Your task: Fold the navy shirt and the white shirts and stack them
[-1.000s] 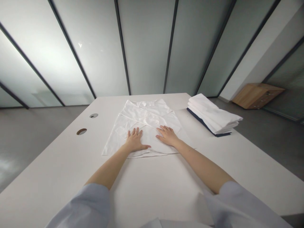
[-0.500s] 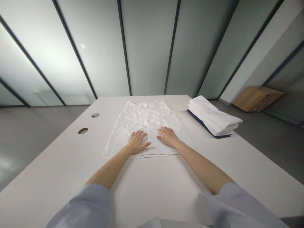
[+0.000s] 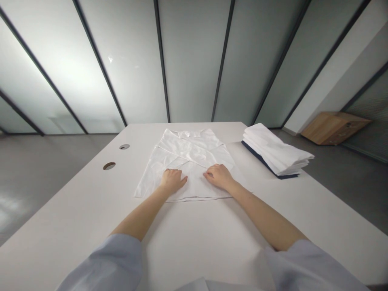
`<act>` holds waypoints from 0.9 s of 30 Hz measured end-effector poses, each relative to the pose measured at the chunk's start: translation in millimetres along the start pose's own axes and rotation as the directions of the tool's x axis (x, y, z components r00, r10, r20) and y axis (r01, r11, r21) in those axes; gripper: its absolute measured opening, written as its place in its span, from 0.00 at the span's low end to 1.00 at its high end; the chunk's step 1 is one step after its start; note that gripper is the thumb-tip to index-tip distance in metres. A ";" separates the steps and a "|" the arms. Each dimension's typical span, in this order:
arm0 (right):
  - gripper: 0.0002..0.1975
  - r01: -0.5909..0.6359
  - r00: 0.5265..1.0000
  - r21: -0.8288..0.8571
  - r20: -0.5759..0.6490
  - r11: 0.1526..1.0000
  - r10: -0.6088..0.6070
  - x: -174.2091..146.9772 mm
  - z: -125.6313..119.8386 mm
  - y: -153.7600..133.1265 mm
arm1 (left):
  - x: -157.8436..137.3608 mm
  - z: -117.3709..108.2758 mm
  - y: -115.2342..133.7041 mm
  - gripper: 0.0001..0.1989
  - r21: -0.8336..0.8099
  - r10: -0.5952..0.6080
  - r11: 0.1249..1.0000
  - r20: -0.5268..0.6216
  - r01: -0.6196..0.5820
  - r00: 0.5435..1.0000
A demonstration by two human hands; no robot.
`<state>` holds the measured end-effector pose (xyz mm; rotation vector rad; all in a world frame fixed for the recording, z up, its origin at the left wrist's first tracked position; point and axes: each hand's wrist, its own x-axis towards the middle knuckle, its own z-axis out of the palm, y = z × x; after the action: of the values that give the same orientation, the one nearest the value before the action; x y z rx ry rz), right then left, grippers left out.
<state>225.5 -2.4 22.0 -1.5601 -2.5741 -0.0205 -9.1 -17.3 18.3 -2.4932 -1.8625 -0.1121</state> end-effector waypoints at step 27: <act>0.21 0.362 0.931 0.198 -0.119 0.911 -0.344 -1.8 19.4 -7.9 | -2.1 11.9 6.7 0.14 -0.156 0.421 0.896 -0.004 -0.417 0.907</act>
<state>217.3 -6.1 2.9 -0.9840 -2.6512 0.1533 -2.8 -20.4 6.4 -2.9506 -1.3215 -0.2134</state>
